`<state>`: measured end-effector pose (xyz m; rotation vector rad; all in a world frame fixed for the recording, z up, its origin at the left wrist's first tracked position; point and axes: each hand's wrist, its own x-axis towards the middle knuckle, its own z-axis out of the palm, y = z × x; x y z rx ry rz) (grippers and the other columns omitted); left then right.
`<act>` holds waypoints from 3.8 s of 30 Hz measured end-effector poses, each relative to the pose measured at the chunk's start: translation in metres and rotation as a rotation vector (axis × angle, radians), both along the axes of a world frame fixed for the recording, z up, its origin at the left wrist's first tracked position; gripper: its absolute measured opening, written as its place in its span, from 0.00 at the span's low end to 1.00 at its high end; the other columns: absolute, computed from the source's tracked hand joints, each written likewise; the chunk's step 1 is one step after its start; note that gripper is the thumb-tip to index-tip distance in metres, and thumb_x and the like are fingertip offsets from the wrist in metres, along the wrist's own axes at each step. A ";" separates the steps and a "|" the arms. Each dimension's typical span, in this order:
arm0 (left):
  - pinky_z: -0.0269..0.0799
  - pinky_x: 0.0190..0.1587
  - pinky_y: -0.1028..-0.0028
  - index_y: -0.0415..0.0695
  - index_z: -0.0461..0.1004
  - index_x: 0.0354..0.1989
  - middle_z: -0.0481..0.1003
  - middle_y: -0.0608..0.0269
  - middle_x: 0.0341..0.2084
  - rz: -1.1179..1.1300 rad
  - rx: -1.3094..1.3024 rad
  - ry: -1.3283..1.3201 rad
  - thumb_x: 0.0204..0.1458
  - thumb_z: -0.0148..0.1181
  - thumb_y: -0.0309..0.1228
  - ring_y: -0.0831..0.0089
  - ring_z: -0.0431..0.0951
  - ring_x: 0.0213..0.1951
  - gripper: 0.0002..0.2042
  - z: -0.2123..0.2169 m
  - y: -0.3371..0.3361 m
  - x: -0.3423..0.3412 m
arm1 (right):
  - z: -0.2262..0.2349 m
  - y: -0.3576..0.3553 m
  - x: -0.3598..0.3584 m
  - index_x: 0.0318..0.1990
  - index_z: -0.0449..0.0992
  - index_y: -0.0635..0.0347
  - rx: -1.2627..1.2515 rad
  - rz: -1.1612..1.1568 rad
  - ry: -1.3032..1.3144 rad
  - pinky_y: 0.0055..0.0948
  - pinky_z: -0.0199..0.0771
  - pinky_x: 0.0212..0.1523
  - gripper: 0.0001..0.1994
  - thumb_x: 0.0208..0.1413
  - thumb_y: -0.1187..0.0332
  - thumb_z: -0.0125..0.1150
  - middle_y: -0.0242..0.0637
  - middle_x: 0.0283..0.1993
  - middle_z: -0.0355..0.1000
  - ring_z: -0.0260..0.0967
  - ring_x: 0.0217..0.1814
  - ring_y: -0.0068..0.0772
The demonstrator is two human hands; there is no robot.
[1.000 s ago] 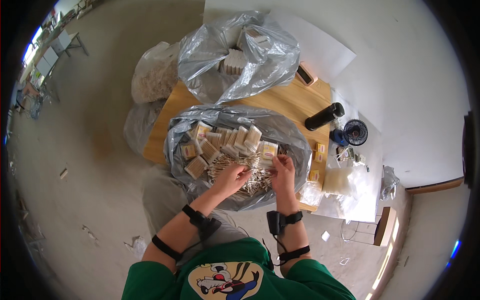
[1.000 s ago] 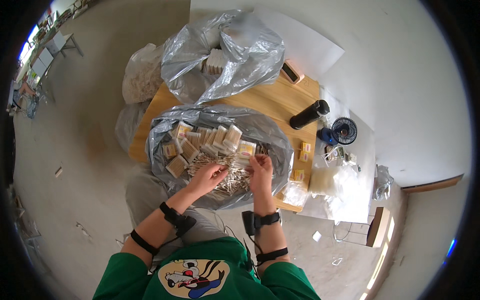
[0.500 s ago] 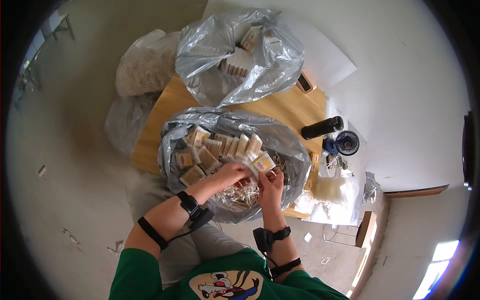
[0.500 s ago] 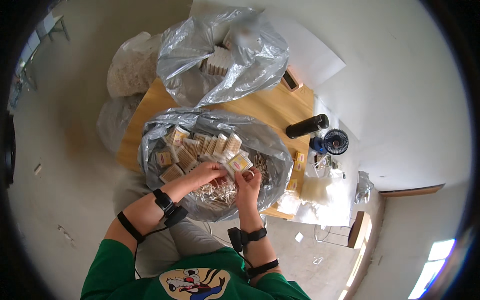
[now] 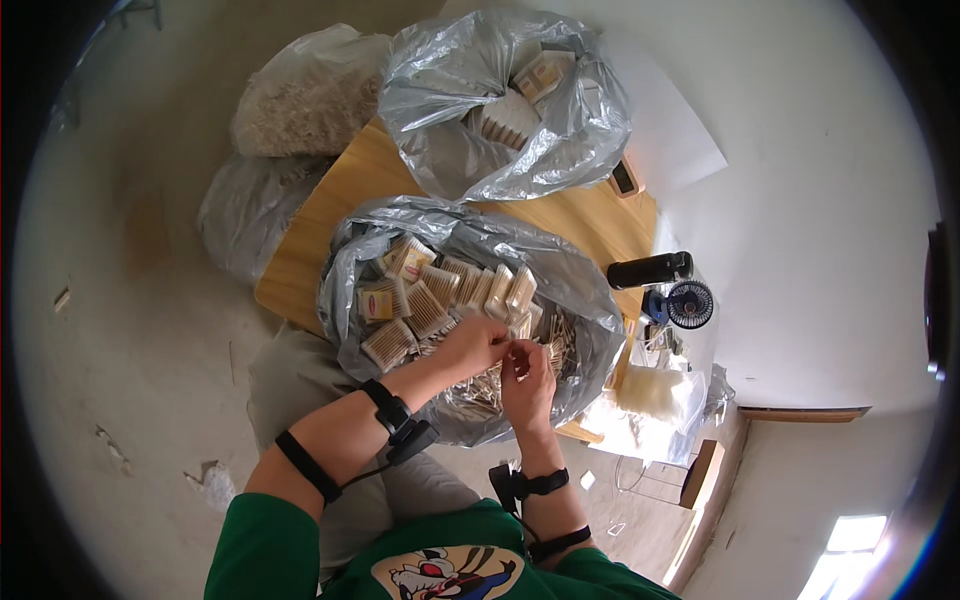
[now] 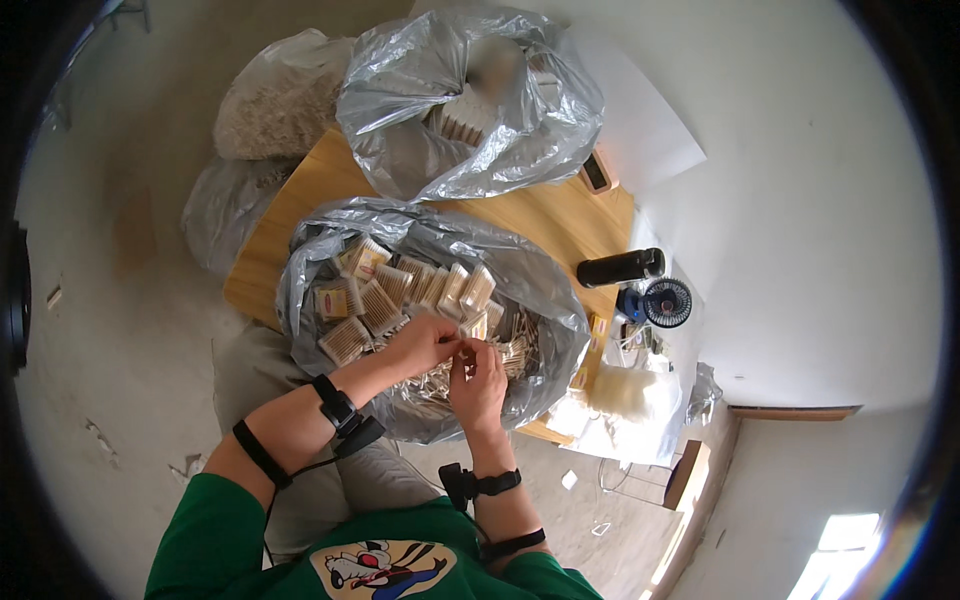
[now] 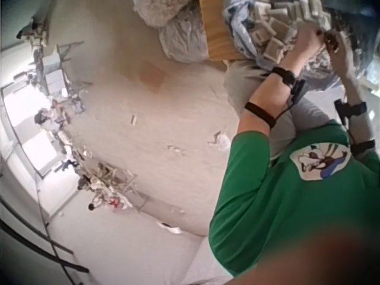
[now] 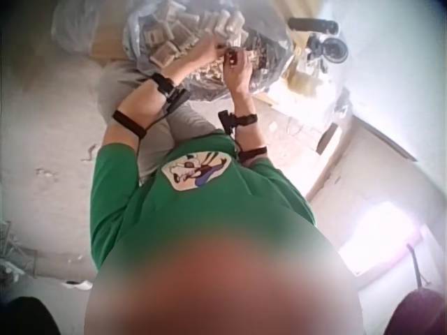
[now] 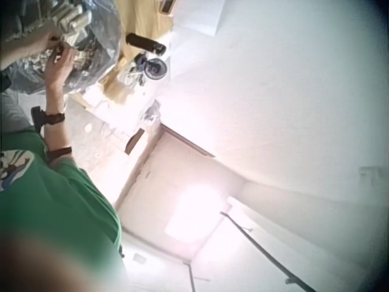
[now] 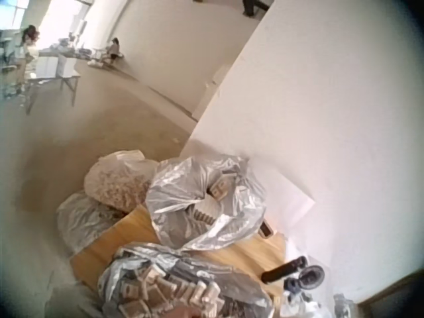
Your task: The person is manually sorting and packaging small cotton-tipped swabs into small individual plastic bags and larger containers.
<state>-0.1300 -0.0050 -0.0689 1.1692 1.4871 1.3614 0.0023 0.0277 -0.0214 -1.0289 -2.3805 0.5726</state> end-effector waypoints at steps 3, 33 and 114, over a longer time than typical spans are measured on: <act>0.66 0.26 0.67 0.39 0.75 0.26 0.74 0.53 0.19 -0.059 0.044 0.070 0.49 0.60 0.33 0.61 0.75 0.22 0.09 -0.003 -0.002 0.003 | 0.000 -0.002 0.004 0.43 0.67 0.62 -0.050 -0.014 0.019 0.31 0.71 0.30 0.13 0.48 0.81 0.57 0.41 0.30 0.71 0.71 0.28 0.38; 0.68 0.31 0.60 0.39 0.73 0.27 0.73 0.53 0.24 -0.110 0.190 0.291 0.46 0.61 0.31 0.52 0.75 0.31 0.08 0.008 -0.007 0.001 | 0.000 0.015 0.023 0.41 0.64 0.62 -0.009 -0.087 0.012 0.31 0.70 0.30 0.14 0.46 0.83 0.55 0.41 0.30 0.69 0.70 0.29 0.37; 0.67 0.27 0.72 0.36 0.73 0.25 0.72 0.58 0.21 0.164 0.172 0.059 0.47 0.65 0.27 0.68 0.73 0.24 0.08 0.021 0.002 -0.004 | -0.006 0.033 0.013 0.34 0.74 0.64 -0.577 -0.173 0.645 0.18 0.65 0.42 0.08 0.62 0.70 0.52 0.31 0.34 0.75 0.66 0.37 0.16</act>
